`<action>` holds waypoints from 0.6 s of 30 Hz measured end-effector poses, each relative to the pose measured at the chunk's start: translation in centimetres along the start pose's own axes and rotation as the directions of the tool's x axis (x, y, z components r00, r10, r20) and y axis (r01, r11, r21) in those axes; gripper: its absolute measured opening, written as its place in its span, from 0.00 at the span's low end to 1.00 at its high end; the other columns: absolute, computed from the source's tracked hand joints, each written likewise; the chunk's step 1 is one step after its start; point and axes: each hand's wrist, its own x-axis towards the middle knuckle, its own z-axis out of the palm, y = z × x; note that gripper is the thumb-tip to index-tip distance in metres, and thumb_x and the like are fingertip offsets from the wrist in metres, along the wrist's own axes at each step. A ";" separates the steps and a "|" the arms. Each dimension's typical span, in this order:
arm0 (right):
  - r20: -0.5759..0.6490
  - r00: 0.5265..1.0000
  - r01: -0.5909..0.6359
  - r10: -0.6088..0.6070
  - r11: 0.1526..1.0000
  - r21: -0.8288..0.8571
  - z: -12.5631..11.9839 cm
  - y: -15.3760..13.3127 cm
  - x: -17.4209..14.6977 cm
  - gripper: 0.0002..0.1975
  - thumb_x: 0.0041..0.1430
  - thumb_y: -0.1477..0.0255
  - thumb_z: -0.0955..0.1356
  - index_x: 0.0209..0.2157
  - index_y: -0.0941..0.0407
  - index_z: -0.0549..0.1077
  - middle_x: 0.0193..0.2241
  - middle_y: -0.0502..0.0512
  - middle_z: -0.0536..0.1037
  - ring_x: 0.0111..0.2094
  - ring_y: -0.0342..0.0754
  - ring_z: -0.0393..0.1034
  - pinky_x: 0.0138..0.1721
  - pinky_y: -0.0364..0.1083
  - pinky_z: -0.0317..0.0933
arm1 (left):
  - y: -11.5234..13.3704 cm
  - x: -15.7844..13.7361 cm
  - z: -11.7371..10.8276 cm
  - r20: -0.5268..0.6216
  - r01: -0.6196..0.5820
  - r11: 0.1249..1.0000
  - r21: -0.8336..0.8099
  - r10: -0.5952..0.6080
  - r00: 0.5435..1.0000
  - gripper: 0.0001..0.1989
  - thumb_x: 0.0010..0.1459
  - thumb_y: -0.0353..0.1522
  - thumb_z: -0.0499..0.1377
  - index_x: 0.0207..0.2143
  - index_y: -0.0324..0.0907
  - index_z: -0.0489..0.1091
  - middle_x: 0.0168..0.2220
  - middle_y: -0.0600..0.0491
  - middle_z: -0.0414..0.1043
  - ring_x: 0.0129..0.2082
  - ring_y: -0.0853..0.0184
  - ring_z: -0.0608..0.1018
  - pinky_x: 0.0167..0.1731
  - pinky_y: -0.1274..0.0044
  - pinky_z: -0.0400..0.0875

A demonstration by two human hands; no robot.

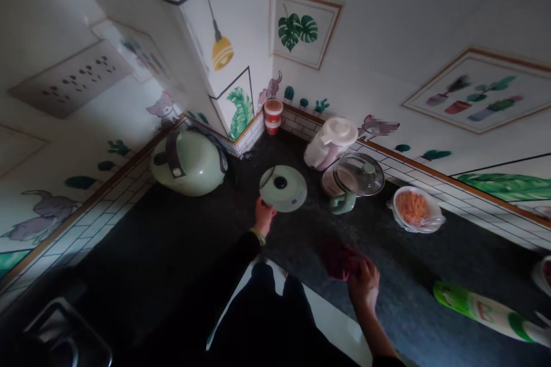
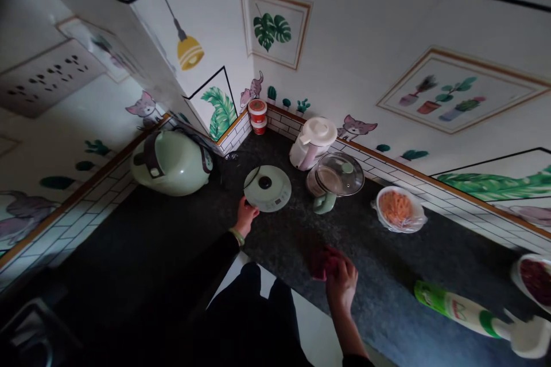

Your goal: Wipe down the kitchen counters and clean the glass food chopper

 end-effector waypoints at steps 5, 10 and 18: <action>-0.100 0.988 -0.120 0.122 0.993 0.018 1.6 -0.1 4.2 0.20 0.55 0.59 0.64 0.43 0.54 0.77 0.52 0.67 0.75 0.56 0.70 0.70 0.56 0.74 0.63 | -2.5 -4.6 0.0 0.002 0.110 0.994 0.008 -0.110 0.994 0.32 0.49 0.27 0.67 0.56 0.47 0.64 0.26 0.62 0.66 0.25 0.73 0.75 0.33 0.75 0.76; -0.009 0.983 -0.184 0.184 0.983 0.019 1.5 2.0 4.2 0.34 0.53 0.49 0.68 0.56 0.55 0.71 0.61 0.68 0.71 0.63 0.68 0.64 0.63 0.70 0.58 | -3.0 -6.6 -0.9 0.089 0.172 0.984 0.033 -0.175 0.981 0.30 0.50 0.27 0.67 0.56 0.49 0.66 0.25 0.61 0.69 0.27 0.68 0.79 0.41 0.68 0.80; -0.483 0.645 -0.616 0.592 0.777 0.131 -7.8 9.6 1.4 0.48 0.54 0.41 0.64 0.63 0.64 0.62 0.53 0.76 0.73 0.54 0.67 0.71 0.56 0.66 0.65 | -1.3 -5.3 -3.4 0.150 0.194 0.958 0.211 -0.228 0.962 0.15 0.47 0.35 0.68 0.37 0.43 0.70 0.26 0.58 0.74 0.25 0.71 0.76 0.29 0.77 0.73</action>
